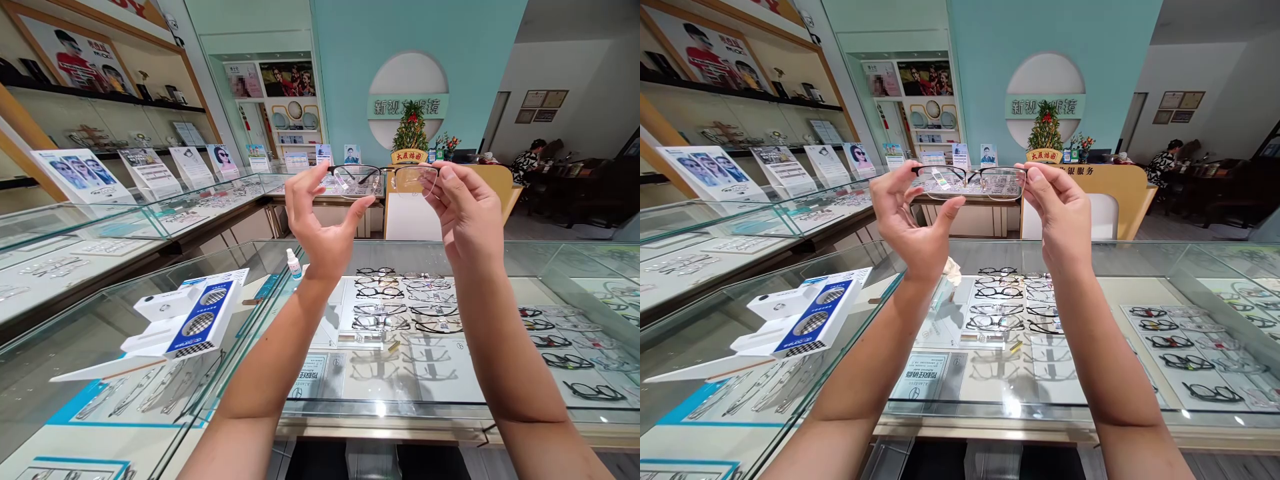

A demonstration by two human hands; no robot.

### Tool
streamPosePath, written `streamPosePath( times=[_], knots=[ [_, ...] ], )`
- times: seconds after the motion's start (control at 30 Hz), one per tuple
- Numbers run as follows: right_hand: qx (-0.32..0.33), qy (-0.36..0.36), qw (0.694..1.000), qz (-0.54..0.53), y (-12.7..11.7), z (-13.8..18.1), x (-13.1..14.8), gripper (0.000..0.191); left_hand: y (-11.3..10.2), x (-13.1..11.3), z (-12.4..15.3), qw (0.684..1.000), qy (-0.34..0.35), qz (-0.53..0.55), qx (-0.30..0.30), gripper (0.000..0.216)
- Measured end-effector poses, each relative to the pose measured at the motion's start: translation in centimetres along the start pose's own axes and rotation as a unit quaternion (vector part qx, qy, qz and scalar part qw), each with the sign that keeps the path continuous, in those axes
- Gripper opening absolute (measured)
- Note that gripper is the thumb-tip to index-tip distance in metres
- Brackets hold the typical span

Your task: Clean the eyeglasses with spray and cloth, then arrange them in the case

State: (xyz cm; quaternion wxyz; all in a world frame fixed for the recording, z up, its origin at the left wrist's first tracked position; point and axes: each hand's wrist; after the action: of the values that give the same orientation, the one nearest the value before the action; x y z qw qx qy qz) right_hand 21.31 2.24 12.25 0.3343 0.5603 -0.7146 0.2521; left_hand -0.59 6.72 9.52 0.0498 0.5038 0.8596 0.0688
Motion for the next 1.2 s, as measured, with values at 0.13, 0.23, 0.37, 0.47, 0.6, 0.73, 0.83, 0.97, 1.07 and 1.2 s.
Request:
streamPosePath(
  times=[0.13, 0.23, 0.37, 0.47, 0.6, 0.73, 0.83, 0.97, 1.07, 1.2],
  knots=[
    [0.029, 0.046, 0.994, -0.09, 0.2, 0.1, 0.7, 0.037, -0.2, -0.4, -0.1, 1.0, -0.013, 0.017, 0.009, 0.076],
    [0.041, 0.084, 0.983, -0.155, 0.4, 0.3, 1.3, 0.029, -0.3, -0.7, -0.2, 1.0, -0.004, 0.001, 0.007, 0.074],
    [0.039, 0.1, 0.978, -0.18, 0.6, 0.5, 1.6, 0.025, -0.3, -0.9, -0.3, 1.0, -0.008, 0.021, -0.006, 0.073],
    [0.037, 0.104, 0.981, -0.16, 0.5, 0.5, 1.5, 0.025, -0.3, -1.2, -0.5, 0.998, -0.038, 0.056, -0.004, 0.075],
    [0.041, 0.113, 0.983, -0.141, 0.5, 0.6, 1.5, 0.027, -0.1, -1.5, -0.8, 0.987, -0.088, 0.132, -0.002, 0.078],
    [0.053, 0.133, 0.983, -0.117, 0.5, 0.6, 1.2, 0.03, 0.1, -1.4, -1.1, 0.97, -0.124, 0.208, -0.011, 0.079],
    [0.058, 0.153, 0.981, -0.105, 0.5, 0.5, 1.1, 0.032, 0.0, -1.5, -1.1, 0.958, -0.151, 0.245, -0.01, 0.08],
    [0.067, 0.153, 0.98, -0.106, 0.6, 0.6, 1.4, 0.038, -0.3, -1.7, -1.4, 0.938, -0.191, 0.288, -0.013, 0.081],
    [0.092, 0.14, 0.981, -0.099, 0.6, 0.7, 1.8, 0.046, -0.6, -1.8, -1.9, 0.913, -0.232, 0.334, -0.019, 0.079],
    [0.116, 0.096, 0.986, -0.066, 1.0, 1.1, 2.1, 0.047, -1.2, -2.1, -2.6, 0.843, -0.338, 0.417, 0.008, 0.068]
  ],
)
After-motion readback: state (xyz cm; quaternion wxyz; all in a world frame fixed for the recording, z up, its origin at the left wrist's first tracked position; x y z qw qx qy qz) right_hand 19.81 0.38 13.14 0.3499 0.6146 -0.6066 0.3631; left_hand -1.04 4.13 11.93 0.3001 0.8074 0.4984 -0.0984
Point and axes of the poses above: each hand's wrist, its own z-axis away from the middle knuckle, its own y-axis out of the palm, x = y × z, and after that the axes turned 14 degrees about y, right-handed
